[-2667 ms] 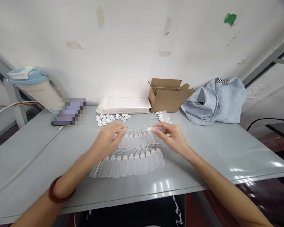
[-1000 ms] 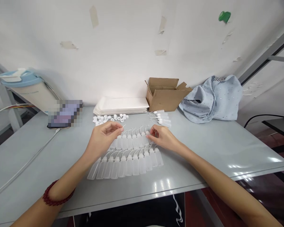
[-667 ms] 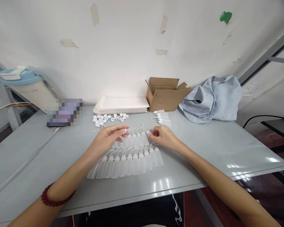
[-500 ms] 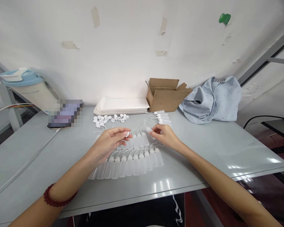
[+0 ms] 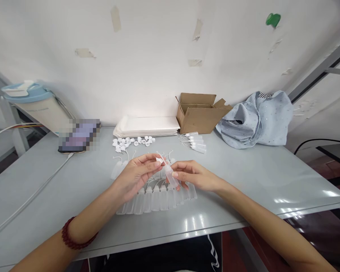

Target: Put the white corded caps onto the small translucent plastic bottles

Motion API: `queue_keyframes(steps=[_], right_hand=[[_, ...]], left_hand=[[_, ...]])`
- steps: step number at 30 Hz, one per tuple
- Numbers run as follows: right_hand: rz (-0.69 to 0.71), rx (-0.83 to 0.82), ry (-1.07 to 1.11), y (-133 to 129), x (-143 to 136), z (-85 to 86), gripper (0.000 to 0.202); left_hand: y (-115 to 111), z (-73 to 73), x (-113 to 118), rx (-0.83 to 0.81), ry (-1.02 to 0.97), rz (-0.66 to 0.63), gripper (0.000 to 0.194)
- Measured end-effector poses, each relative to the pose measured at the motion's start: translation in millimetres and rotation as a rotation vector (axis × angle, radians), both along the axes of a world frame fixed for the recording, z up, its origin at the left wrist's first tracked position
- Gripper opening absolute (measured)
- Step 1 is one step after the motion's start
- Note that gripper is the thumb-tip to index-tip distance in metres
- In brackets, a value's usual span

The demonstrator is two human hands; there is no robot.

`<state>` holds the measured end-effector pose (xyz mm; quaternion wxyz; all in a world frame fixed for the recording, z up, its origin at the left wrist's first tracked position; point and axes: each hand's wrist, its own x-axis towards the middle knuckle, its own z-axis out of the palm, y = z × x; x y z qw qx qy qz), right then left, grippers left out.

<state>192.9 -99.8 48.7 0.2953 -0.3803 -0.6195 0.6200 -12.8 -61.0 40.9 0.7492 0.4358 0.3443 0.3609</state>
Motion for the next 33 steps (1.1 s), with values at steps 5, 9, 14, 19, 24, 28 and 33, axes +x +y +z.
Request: queue_keyframes(steps=[5,9,14,19,24,28,33], right_hand=[[0.055,-0.05,0.07,1.6,-0.6,-7.1,0.024],[0.043,-0.065,0.111,3.1,-1.1,-11.1,0.028],[0.029,-0.09,0.154,4.4,-1.3,-13.7,0.032],[0.026,-0.18,0.185,3.6,-2.5,-12.5,0.03],[-0.098,-0.154,0.134,3.2,-4.0,-8.5,0.027],[-0.142,-0.132,0.113,2.6,-4.2,-10.3,0.03],[-0.174,-0.106,0.067,-1.2,-4.3,-11.9,0.029]], left_hand=[[-5.0,-3.7,3.4,0.011,-0.012,-0.091,0.011],[-5.9,-1.4,3.2,0.018,0.011,-0.113,0.01],[-4.4,1.2,1.4,0.044,0.044,-0.102,0.011],[-5.1,0.6,2.4,0.076,0.097,-0.019,0.014],[-7.2,-1.0,4.5,0.09,0.146,0.029,0.015],[-6.2,-2.9,4.8,0.099,0.174,0.071,0.018],[-5.4,-0.3,3.1,0.128,0.192,0.067,0.018]])
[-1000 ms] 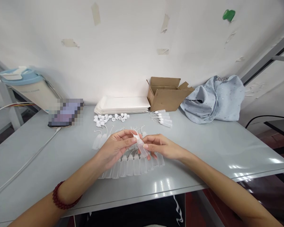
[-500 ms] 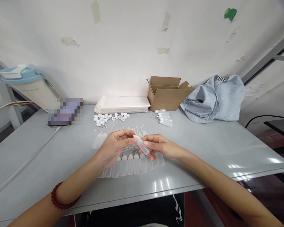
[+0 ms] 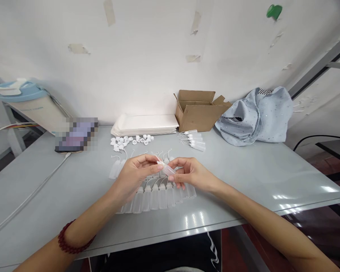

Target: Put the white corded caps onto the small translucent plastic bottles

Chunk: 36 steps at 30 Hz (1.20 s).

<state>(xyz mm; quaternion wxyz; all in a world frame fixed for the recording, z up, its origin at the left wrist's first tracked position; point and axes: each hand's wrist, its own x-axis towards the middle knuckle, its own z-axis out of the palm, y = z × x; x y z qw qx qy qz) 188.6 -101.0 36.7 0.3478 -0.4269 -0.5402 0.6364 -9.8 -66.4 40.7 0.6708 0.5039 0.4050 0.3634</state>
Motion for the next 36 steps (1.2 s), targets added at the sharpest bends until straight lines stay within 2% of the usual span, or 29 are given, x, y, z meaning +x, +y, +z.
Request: queue_keyframes(steps=[4,11,17,22,31,36], right_hand=[[0.085,-0.015,0.125,-0.6,0.6,0.9,0.026],[0.184,-0.159,0.308,1.8,1.6,0.2,0.028],[0.122,-0.054,0.248,1.0,-0.2,1.1,0.025],[0.093,0.002,0.175,1.3,0.1,0.6,0.028],[0.163,-0.151,0.314,1.0,3.5,2.4,0.028],[0.119,-0.015,0.193,-0.8,3.2,4.6,0.028]], left_hand=[[-0.4,3.7,-3.2,0.052,0.043,-0.04,0.019],[1.0,6.9,-7.4,0.105,0.092,-0.135,0.02],[0.2,7.1,-5.4,0.095,0.133,-0.123,0.021],[-1.3,10.2,-5.3,0.224,0.235,-0.136,0.025],[-4.0,19.7,-7.9,0.33,0.244,-0.196,0.022],[-5.2,18.8,-5.8,0.375,0.282,-0.169,0.02]])
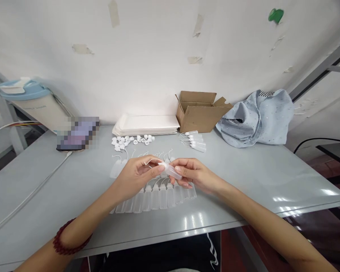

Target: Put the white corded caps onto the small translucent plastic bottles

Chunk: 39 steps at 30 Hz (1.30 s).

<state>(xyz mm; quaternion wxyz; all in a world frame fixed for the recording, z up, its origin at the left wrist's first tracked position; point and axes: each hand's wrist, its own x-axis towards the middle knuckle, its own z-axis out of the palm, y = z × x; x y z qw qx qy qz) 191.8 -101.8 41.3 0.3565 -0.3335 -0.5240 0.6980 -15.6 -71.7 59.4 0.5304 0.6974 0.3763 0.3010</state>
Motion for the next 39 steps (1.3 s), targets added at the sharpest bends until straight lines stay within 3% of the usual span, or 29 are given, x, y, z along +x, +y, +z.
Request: queue_keyframes(steps=[5,9,14,18,23,28,30,34,39], right_hand=[[-0.14,0.164,-0.268,-2.7,-4.3,-2.0,0.026],[-0.335,0.436,-0.505,-4.0,-7.5,-7.6,0.025],[-0.362,0.789,-0.663,-4.7,-4.9,-11.8,0.019],[-0.348,0.94,-0.693,-4.6,-2.1,-12.5,0.02],[-0.34,0.799,-0.68,-5.2,-2.4,-5.6,0.021],[-0.299,0.472,-0.522,-3.9,-2.3,-2.3,0.027],[-0.282,0.361,-0.462,-2.8,-1.9,-3.0,0.031],[-0.288,0.281,-0.391,-2.2,-2.3,-3.1,0.033],[-0.342,0.615,-0.565,-4.3,-2.7,-4.3,0.025]], left_hand=[[-0.4,-2.6,2.1,0.027,0.055,0.028,0.02],[-0.3,-3.1,2.0,0.0,0.086,0.067,0.023],[2.7,-3.8,1.1,-0.044,0.106,0.024,0.029],[3.2,-5.2,0.5,-0.056,0.127,-0.017,0.032],[-3.6,-8.5,2.6,0.067,0.168,-0.034,0.031],[-7.5,-18.4,4.4,0.472,0.226,0.011,0.02],[-7.6,-20.5,5.1,0.553,0.209,0.018,0.019],[-7.3,-15.9,6.0,0.428,0.151,0.037,0.018],[-4.7,-7.6,3.4,0.122,0.131,-0.019,0.025]])
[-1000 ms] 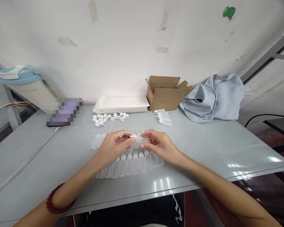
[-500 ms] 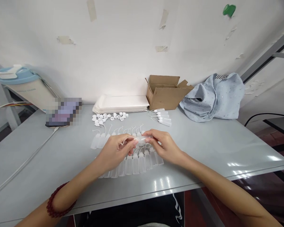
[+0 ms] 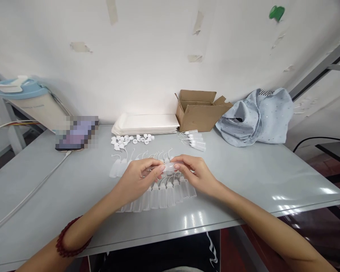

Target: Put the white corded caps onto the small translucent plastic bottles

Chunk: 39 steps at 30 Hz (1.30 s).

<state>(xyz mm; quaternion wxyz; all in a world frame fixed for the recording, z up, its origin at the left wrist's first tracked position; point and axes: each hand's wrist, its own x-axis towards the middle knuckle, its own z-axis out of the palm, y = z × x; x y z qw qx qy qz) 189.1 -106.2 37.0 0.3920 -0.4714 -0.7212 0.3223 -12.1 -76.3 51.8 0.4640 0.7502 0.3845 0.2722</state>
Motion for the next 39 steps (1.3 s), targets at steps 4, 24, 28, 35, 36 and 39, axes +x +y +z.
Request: queue_keyframes(steps=[4,24,28,35,36,39], right_hand=[[-0.009,0.167,-0.11,-1.1,0.3,-1.2,0.024],[0.032,-0.452,0.332,4.7,0.7,7.3,0.042],[-0.096,-0.222,0.143,9.8,6.5,3.3,0.03],[-0.388,0.242,-0.29,32.6,34.7,-7.2,0.022],[-0.41,0.248,-0.357,35.7,39.0,-8.4,0.022],[-0.427,0.212,-0.51,42.1,48.0,-11.0,0.02]], left_hand=[[0.8,-0.9,-0.5,-0.017,0.071,-0.046,0.03],[2.1,-28.4,1.5,0.838,0.131,-0.075,0.009],[7.6,-20.1,0.2,0.647,0.14,0.021,0.016],[44.0,-15.7,-24.6,0.491,0.345,0.254,0.023],[52.0,-17.0,-27.2,0.503,0.366,0.266,0.023],[74.3,-22.4,-29.4,0.547,0.447,0.209,0.028]])
